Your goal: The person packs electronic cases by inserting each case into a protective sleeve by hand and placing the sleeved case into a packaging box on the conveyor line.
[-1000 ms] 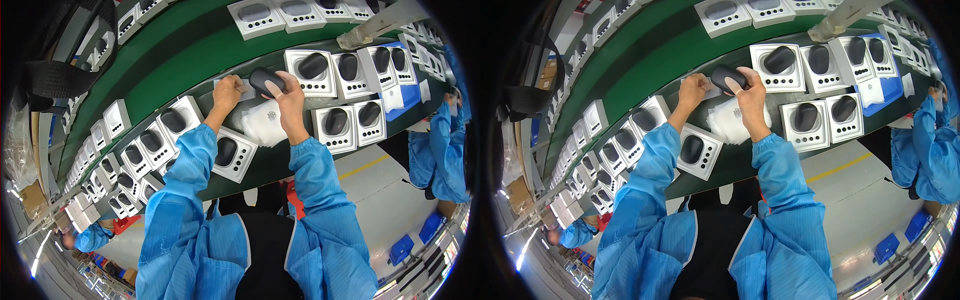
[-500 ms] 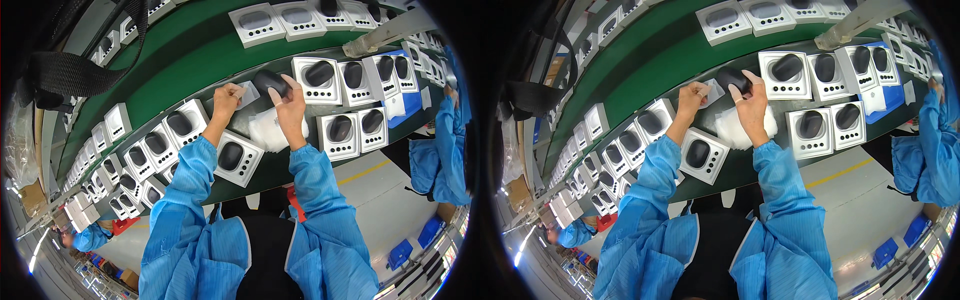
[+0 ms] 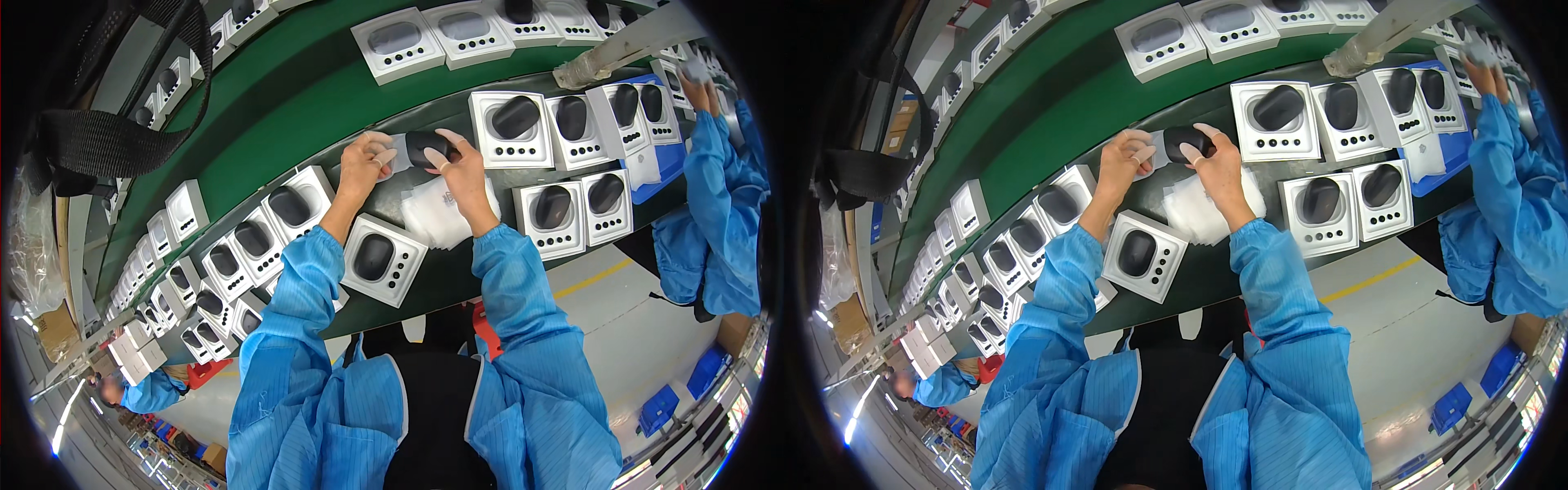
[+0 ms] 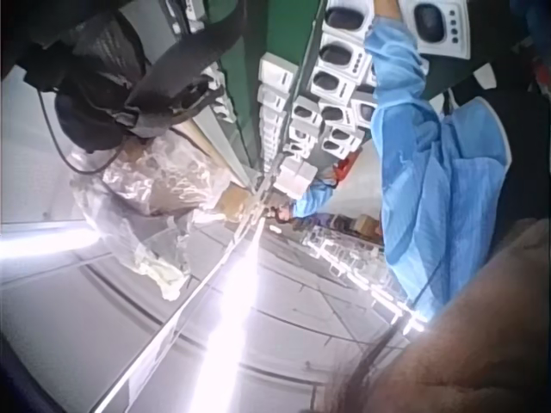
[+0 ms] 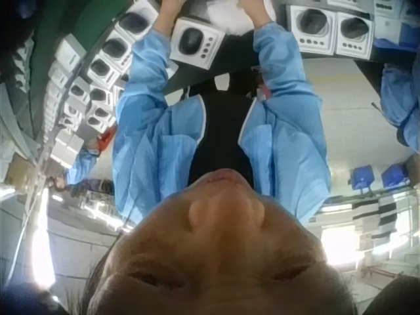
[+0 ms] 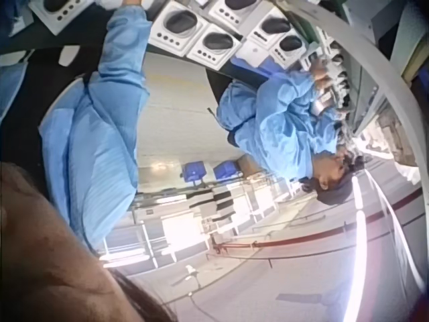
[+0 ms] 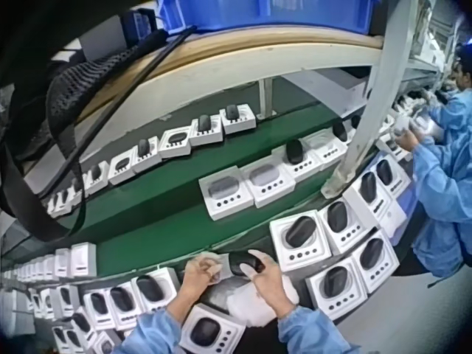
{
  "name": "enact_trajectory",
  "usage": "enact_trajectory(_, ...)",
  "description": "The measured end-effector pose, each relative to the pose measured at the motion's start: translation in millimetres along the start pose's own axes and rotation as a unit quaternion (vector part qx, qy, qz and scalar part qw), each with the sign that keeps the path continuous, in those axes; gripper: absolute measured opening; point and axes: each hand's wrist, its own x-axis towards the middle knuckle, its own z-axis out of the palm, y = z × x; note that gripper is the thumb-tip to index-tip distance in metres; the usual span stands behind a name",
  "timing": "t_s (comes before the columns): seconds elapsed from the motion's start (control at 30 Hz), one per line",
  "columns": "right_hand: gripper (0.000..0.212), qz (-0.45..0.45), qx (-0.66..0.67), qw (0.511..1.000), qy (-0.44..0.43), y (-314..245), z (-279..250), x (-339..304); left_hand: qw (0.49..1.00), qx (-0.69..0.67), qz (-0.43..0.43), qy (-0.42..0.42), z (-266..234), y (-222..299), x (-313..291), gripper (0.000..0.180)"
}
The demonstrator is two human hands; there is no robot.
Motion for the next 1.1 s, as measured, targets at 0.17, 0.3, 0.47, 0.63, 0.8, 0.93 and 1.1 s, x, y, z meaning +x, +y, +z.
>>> enact_trajectory(0.17,0.041,-0.066,-0.032,0.996,-0.059,-7.6,-14.6,1.4,0.905,0.334,0.258,0.053,-9.5,18.7,-1.6,0.039)
enact_trajectory(0.3,0.041,-0.066,0.015,0.991,-0.117,-42.1,-15.6,0.0,0.896,0.38,0.219,-0.073,-24.6,54.5,-0.7,0.053)
enact_trajectory(0.47,0.039,-0.108,0.014,0.981,-0.161,-69.1,-20.2,6.3,0.981,0.074,-0.023,-0.177,-24.2,92.7,-20.2,0.048)
enact_trajectory(0.63,0.037,-0.223,-0.101,0.957,-0.156,-95.4,-4.6,3.6,0.991,-0.004,0.009,-0.131,-25.7,94.3,-38.7,0.044)
enact_trajectory(0.8,0.037,-0.164,-0.007,0.967,-0.197,-113.5,17.0,-11.5,0.99,-0.069,-0.053,-0.114,-47.9,109.3,-66.4,0.031)
enact_trajectory(0.93,0.066,-0.234,-0.038,0.926,-0.294,-117.2,41.1,-26.9,0.982,-0.149,-0.039,-0.11,-70.8,103.6,-86.6,0.021)
enact_trajectory(1.1,0.084,-0.272,-0.146,0.9,-0.309,-123.0,79.4,-45.2,0.964,-0.245,-0.039,-0.093,-110.2,97.1,-116.6,0.022)
